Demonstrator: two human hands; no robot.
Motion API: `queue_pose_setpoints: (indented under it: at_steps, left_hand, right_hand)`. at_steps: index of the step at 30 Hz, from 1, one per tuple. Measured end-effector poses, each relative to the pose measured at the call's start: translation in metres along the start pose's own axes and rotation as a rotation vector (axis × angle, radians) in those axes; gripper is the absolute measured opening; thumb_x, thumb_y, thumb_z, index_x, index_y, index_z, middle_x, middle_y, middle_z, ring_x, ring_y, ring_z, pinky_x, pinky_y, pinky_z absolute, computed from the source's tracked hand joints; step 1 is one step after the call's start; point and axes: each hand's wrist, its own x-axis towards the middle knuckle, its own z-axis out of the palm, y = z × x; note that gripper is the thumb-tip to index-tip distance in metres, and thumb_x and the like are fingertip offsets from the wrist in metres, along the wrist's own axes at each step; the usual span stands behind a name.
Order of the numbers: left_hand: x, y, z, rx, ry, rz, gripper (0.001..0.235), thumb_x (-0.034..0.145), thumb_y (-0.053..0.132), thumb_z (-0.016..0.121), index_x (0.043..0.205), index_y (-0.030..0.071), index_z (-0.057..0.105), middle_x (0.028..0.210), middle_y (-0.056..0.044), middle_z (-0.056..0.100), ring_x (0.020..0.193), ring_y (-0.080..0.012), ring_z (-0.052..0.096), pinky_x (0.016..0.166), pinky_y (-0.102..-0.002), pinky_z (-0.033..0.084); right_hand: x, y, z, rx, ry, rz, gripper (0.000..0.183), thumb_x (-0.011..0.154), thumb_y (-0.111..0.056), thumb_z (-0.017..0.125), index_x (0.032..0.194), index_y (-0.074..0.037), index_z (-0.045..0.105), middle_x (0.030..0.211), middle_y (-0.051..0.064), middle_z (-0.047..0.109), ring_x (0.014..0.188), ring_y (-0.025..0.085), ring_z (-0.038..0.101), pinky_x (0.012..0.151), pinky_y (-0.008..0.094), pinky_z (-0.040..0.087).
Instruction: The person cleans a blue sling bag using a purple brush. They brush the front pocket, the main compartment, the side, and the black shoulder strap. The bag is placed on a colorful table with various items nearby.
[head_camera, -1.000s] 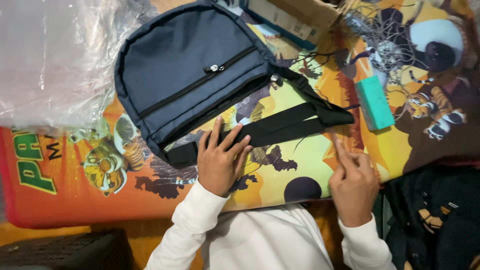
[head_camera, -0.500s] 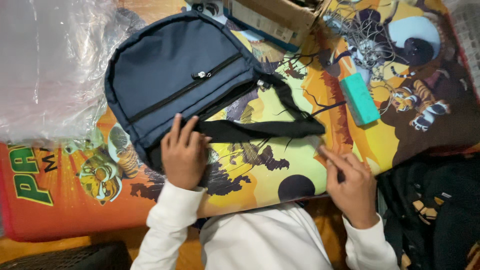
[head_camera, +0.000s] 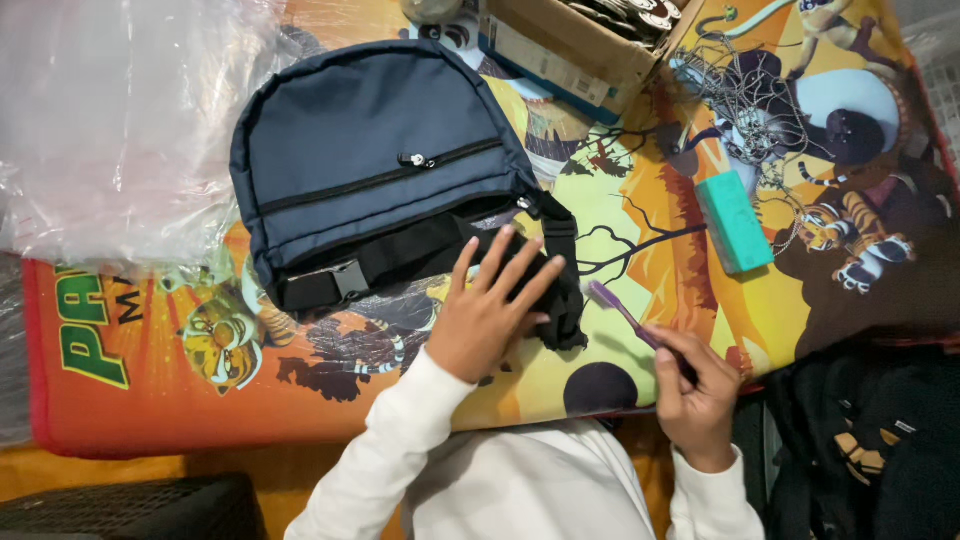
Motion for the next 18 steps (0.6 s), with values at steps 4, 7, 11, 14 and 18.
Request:
queue_pose_setpoints:
  at_steps: [4,7,11,14,18]
  left_hand:
    - [-0.006,-0.003,0.022,-0.080,0.046,0.063,0.043,0.097,0.044,0.069,0.132,0.019,0.066,0.142,-0.011,0.061,0.141,-0.0364,0.050,0.117,-0.067,0.030]
    - [-0.019,-0.004,0.020,-0.137,0.119,0.052,0.024,0.099,0.038,0.070,0.104,0.015,0.069,0.126,-0.014,0.065,0.127,-0.0370,0.059,0.112,-0.066,0.037]
    - [-0.039,-0.003,0.035,-0.257,0.111,-0.067,0.028,0.098,0.043,0.066,0.109,0.019,0.073,0.131,-0.011,0.064,0.131,-0.0384,0.056,0.112,-0.062,0.037]
    - [-0.047,0.000,0.042,-0.269,0.134,-0.125,0.028,0.095,0.045,0.068,0.108,0.021,0.073,0.131,-0.008,0.063,0.135,-0.0366,0.054,0.114,-0.062,0.034]
    - [-0.038,0.001,0.024,-0.297,0.130,-0.146,0.026,0.096,0.042,0.066,0.106,0.018,0.070,0.148,-0.011,0.054,0.141,-0.0421,0.047,0.115,-0.060,0.032]
  right_hand:
    - [0.005,-0.009,0.006,-0.098,-0.076,-0.030,0.027,0.099,-0.009,0.058,0.120,-0.009,0.074,0.095,0.005,0.072,0.058,0.010,0.048,0.050,0.025,0.035]
    - [0.005,-0.005,0.012,-0.225,-0.085,-0.036,0.036,0.092,0.003,0.060,0.118,-0.014,0.079,0.090,0.001,0.070,0.070,0.013,0.063,0.064,0.027,0.049]
    - [0.018,0.026,0.007,-0.572,-0.062,-0.047,0.027,0.089,-0.003,0.064,0.108,-0.015,0.079,0.077,0.003,0.062,0.059,0.021,0.052,0.050,0.033,0.044]
    - [0.032,0.051,-0.009,-0.635,0.144,-0.107,0.026,0.090,-0.001,0.071,0.109,-0.014,0.083,0.085,0.007,0.065,0.074,0.029,0.067,0.069,0.036,0.054]
    - [0.034,0.020,-0.007,-0.225,-0.063,-0.076,0.029,0.080,0.000,0.071,0.093,-0.023,0.083,0.078,0.000,0.069,0.075,0.027,0.069,0.071,0.035,0.056]
